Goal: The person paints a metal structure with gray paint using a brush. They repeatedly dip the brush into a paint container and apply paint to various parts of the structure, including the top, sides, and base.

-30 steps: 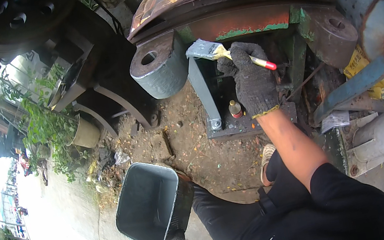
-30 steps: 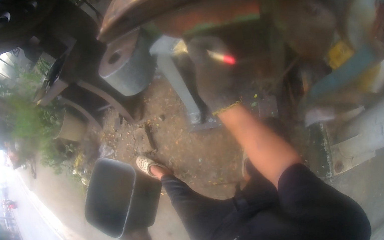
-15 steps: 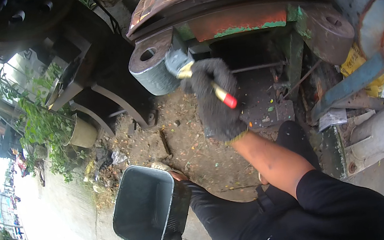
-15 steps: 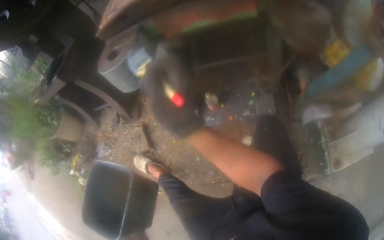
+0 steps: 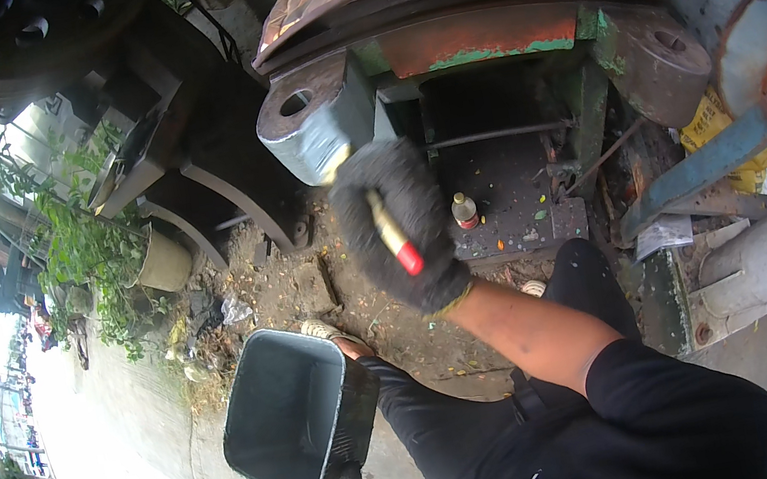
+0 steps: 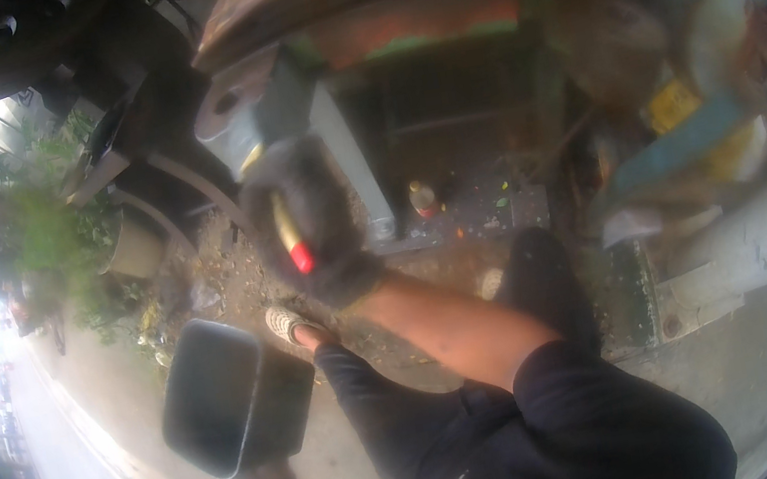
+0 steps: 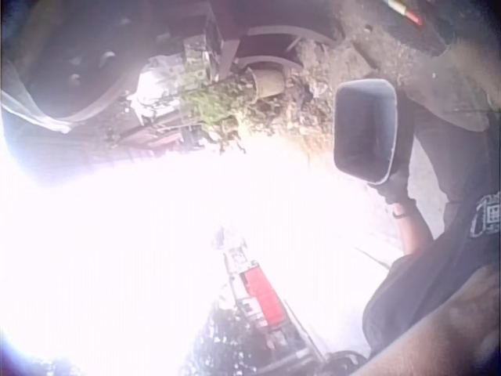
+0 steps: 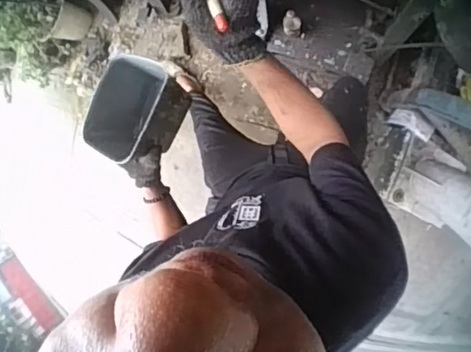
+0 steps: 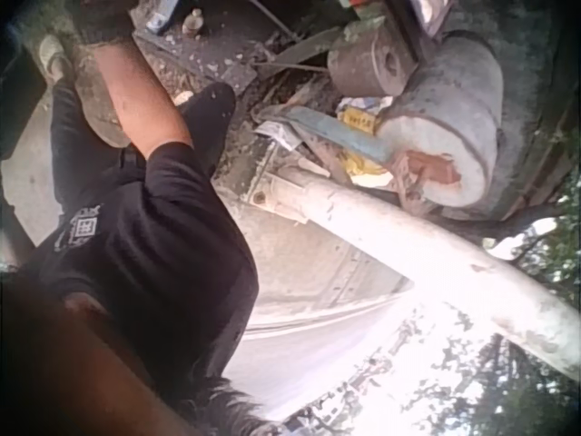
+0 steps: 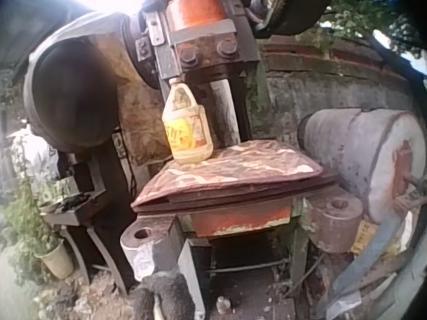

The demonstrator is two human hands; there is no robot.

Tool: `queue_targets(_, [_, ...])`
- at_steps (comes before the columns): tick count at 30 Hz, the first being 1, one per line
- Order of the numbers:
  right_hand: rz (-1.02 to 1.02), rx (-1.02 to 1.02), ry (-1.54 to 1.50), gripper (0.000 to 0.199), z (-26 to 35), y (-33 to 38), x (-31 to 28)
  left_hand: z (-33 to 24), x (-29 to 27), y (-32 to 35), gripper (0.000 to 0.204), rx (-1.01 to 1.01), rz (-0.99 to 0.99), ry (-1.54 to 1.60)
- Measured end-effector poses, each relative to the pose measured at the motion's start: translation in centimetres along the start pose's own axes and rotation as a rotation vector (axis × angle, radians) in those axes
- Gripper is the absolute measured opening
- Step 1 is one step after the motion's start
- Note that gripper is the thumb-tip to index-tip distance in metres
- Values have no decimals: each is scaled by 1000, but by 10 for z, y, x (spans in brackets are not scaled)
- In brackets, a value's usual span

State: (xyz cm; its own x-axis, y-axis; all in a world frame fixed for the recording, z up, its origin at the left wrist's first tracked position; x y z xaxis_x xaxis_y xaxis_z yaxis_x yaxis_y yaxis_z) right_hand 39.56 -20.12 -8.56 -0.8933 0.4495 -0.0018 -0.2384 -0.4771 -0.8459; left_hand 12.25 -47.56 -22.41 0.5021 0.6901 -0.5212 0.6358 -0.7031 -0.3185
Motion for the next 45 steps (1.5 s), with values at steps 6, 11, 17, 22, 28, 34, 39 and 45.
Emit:
queue_targets(6, [93,122,-132,13,7,8,0,18,-8,3,86,5,48,-90])
queue_targets(11, [128,509,-460,15,-48,-5,-10,-9,-11,2,75,57,29,-130])
queue_targets(17, [9,449,-121,17,-104,-49,-63,-28,2,6,52,266,73,-234])
queue_targets(22, [98,333,106,15,-88,-46,-48,-4,4,1,77,-62,41,21])
queue_targets(28, [158,-164,53,15,10,-17,-19,2,20,-7,74,-57,-10,196])
queue_targets(34, [353,-441,106,22,24,-24,-9,46,63,-54,118,103,-180,346])
queue_targets(39, [445,-146,110,13,-23,-34,14,18,118,-105,141,-71,-192,694])
queue_targets(45, [190,444,15,16,-50,-44,-64,45,147,-148,146,-5,-188,852])
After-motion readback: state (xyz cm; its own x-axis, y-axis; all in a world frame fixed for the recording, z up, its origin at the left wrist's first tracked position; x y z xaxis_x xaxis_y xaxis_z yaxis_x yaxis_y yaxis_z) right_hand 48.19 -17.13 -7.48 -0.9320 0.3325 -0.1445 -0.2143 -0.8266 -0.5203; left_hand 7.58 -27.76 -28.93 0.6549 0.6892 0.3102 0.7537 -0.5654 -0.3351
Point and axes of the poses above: each hand's wrist, its own y-axis away from the middle knuckle, its own x-axis out of the palm, z = x × y, the point moved 7 cm from there along -y, towards the middle knuckle, and after that the axes turned 15 degrees about y, right-handed, at the moved point
